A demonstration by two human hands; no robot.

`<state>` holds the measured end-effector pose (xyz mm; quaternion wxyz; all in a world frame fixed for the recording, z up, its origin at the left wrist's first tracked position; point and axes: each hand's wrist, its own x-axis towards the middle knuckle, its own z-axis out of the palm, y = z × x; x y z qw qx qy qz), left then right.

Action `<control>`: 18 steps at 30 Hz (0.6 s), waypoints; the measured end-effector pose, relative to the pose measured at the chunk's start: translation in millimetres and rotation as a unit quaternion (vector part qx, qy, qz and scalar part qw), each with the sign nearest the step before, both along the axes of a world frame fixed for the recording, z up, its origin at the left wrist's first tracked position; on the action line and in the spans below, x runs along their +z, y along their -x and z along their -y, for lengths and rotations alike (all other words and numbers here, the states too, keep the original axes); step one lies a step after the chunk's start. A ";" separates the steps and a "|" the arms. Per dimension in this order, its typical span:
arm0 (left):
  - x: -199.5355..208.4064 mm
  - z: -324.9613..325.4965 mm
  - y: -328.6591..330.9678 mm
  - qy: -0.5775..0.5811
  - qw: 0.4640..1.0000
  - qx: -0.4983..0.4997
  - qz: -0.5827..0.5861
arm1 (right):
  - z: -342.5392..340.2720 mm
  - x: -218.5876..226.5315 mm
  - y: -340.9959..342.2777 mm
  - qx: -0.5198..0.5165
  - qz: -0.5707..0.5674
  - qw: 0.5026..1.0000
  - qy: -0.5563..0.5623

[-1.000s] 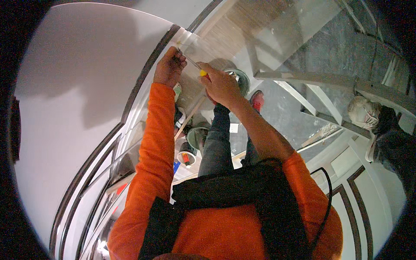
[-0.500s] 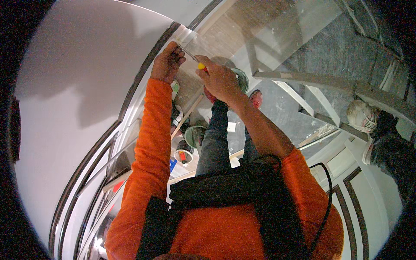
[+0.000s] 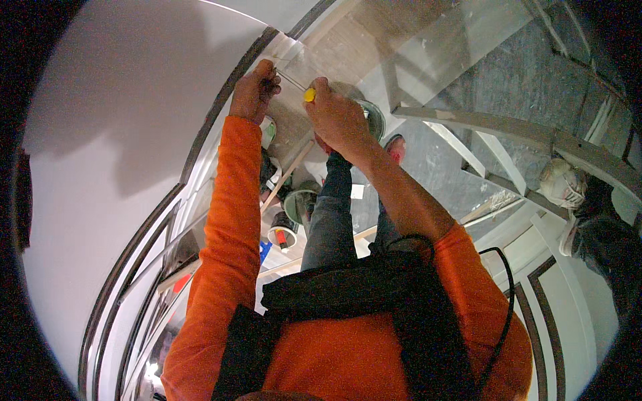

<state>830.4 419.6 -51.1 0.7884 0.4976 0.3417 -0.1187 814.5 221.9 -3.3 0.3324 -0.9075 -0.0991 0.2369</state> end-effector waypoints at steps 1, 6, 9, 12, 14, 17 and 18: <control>0.8 6.1 -4.0 0.000 1.000 -0.002 -0.006 | 1.3 -10.9 0.7 -0.014 0.030 0.997 -0.069; -8.7 9.6 -13.1 0.050 0.997 0.046 -0.020 | -9.0 -15.0 -15.4 -0.129 -0.331 0.894 -0.273; -24.4 2.4 -20.1 0.089 0.994 0.060 0.022 | -17.9 -18.9 -32.0 -0.115 -0.335 0.909 -0.221; -43.9 0.9 -30.1 0.127 0.988 0.070 0.046 | -25.1 -56.9 -37.9 -0.094 -0.195 0.960 -0.180; -55.6 -7.7 -34.4 0.125 0.988 0.073 0.057 | -30.2 -68.0 -40.8 -0.083 -0.177 0.967 -0.164; -74.4 -37.0 -34.2 0.096 0.989 0.078 0.082 | -42.7 -63.1 -38.8 -0.104 -0.246 0.933 -0.241; -78.2 -37.4 -38.4 0.118 0.986 0.075 0.089 | -40.8 -63.2 -39.5 -0.118 -0.272 0.915 -0.274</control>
